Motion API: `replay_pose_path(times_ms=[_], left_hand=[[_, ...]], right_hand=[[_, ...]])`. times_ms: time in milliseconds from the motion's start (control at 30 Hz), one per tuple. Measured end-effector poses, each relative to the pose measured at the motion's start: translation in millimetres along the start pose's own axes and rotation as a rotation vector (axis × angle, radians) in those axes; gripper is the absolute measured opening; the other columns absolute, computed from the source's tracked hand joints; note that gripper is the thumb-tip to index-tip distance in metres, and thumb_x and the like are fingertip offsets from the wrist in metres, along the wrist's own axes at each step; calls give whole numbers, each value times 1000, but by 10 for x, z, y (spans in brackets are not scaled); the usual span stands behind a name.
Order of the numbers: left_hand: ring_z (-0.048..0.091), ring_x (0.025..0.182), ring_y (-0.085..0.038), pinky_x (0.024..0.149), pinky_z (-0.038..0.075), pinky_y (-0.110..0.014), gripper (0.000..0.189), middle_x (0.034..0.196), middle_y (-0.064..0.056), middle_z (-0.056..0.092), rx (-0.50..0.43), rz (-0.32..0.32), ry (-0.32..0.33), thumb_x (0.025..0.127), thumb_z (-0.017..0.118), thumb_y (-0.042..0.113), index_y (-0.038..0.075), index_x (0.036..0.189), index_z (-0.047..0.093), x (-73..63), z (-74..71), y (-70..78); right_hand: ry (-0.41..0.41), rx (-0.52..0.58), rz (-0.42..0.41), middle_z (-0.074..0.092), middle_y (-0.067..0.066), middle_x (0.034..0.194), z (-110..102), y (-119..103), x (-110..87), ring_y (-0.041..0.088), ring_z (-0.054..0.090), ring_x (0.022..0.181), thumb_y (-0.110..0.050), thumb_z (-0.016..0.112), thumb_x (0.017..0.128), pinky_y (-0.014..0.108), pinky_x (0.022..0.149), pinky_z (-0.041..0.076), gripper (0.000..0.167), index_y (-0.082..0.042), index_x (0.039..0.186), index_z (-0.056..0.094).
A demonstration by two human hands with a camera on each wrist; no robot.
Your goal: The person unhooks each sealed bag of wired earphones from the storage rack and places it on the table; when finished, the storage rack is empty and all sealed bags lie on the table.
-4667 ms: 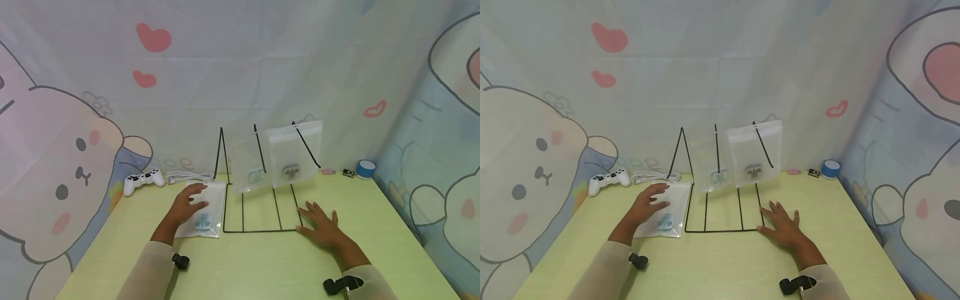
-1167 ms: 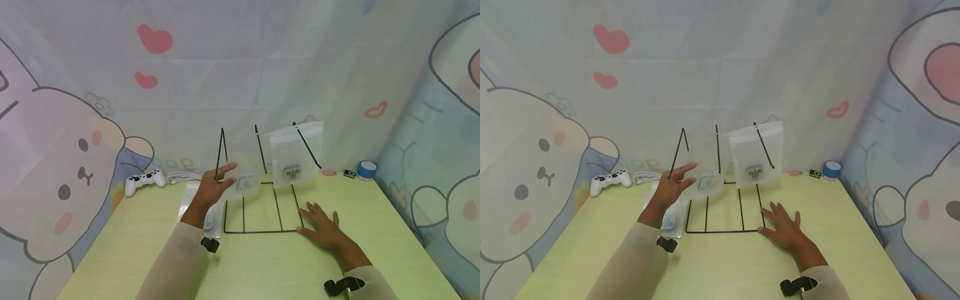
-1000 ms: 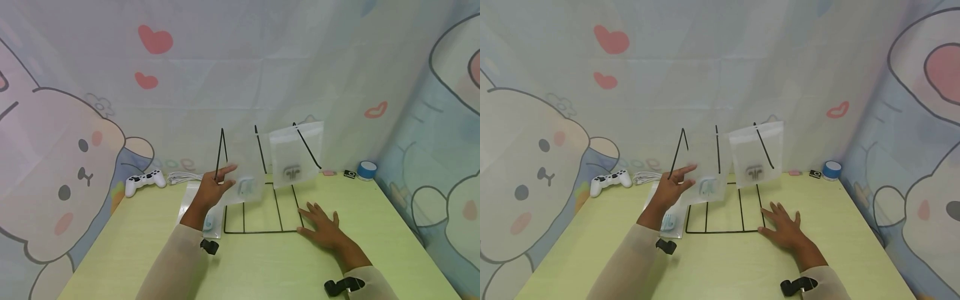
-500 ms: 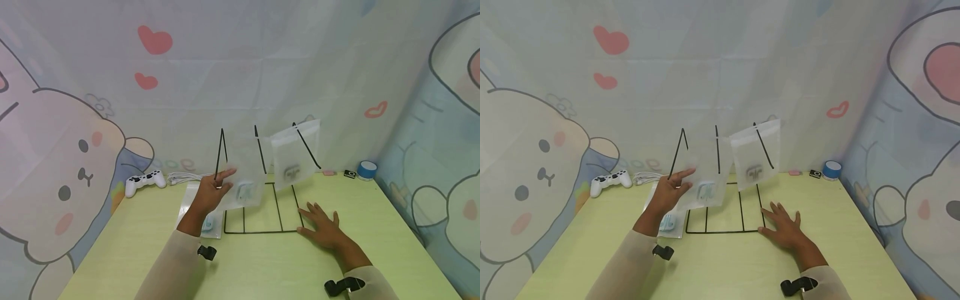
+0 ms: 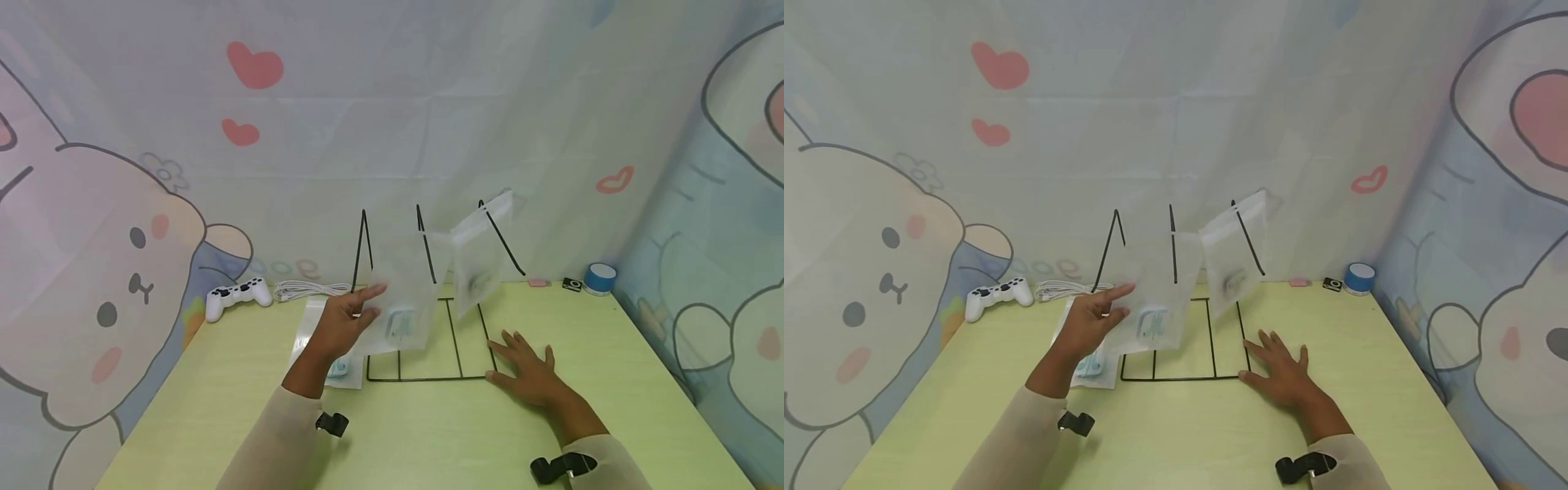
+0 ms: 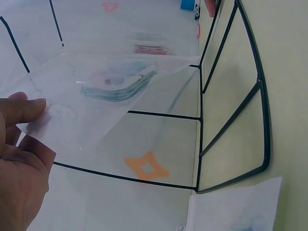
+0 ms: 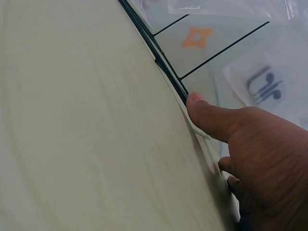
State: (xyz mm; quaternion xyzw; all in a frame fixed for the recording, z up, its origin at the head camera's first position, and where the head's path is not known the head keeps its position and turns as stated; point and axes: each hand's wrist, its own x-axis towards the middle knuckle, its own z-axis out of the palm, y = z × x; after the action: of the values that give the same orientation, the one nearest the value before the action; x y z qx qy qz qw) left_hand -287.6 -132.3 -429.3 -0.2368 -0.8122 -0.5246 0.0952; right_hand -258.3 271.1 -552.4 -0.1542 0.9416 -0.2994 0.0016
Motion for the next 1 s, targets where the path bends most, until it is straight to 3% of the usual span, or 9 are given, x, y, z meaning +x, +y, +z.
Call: replay_pose_path(times_ms=[100, 200, 300, 400, 433, 667, 800, 900, 1000], left_hand=[[62, 99, -17, 52, 37, -23, 44, 153, -10, 67, 2, 16, -3, 103, 73, 5, 16, 146, 72, -32, 1, 8], [63, 103, -11, 54, 38, -23, 43, 152, -12, 67, -4, 39, -8, 103, 74, 4, 13, 145, 73, -60, 6, 19], [59, 75, -4, 51, 35, -23, 42, 152, -15, 66, -37, 41, -25, 103, 73, 3, 10, 145, 72, -84, 8, 37], [32, 51, -3, 49, 34, -22, 43, 152, -19, 65, -66, 32, -40, 103, 72, 2, 9, 145, 71, -110, 11, 63], [23, 47, -4, 49, 33, -22, 43, 153, -20, 64, -74, 32, -45, 104, 71, 2, 8, 146, 71, -117, 11, 68], [22, 45, -3, 51, 37, -21, 42, 153, -25, 63, -97, 61, -60, 104, 70, -1, 4, 145, 70, -170, 18, 111], [40, 59, 0, 63, 49, -20, 41, 152, -25, 63, -98, 92, -61, 104, 70, -2, 1, 145, 69, -205, 20, 122], [63, 96, 1, 76, 54, -22, 41, 152, -23, 65, -88, 104, -63, 103, 70, -1, 1, 144, 70, -239, 18, 143], [67, 120, -7, 79, 57, -23, 40, 149, -21, 67, -57, 117, -58, 103, 72, 0, 2, 143, 71, -278, 9, 165]], right_hand=[[-2, -4, 3, 29, 24, 179, -2, -8, 0, 55, 17, 166, -54, 68, 105, 90, 117, -9, 73, -19, 166, 49], [-3, -10, 4, 29, 24, 179, 1, -7, -1, 55, 17, 166, -54, 67, 105, 90, 117, -9, 73, -19, 166, 49], [-1, -10, 1, 29, 24, 178, 7, -4, 4, 55, 17, 166, -54, 68, 105, 91, 117, -9, 72, -20, 166, 49], [-1, -15, 3, 29, 24, 179, 12, 5, 14, 55, 18, 166, -55, 67, 105, 91, 117, -8, 72, -21, 166, 49], [-2, -16, 6, 29, 24, 179, 13, 6, 16, 54, 17, 166, -55, 67, 105, 90, 117, -9, 72, -21, 166, 49], [-2, -17, 10, 29, 23, 179, 10, 9, 11, 54, 17, 167, -56, 67, 105, 90, 117, -9, 73, -21, 166, 49], [1, -21, 6, 29, 23, 179, 8, 12, 16, 54, 17, 167, -56, 67, 105, 90, 117, -9, 73, -21, 166, 49], [2, -19, 6, 29, 23, 179, 11, 15, 21, 54, 17, 167, -55, 67, 105, 90, 117, -9, 73, -21, 166, 49], [0, -18, 6, 29, 23, 179, 15, 18, 24, 54, 17, 167, -56, 67, 105, 90, 117, -9, 73, -21, 166, 49]])
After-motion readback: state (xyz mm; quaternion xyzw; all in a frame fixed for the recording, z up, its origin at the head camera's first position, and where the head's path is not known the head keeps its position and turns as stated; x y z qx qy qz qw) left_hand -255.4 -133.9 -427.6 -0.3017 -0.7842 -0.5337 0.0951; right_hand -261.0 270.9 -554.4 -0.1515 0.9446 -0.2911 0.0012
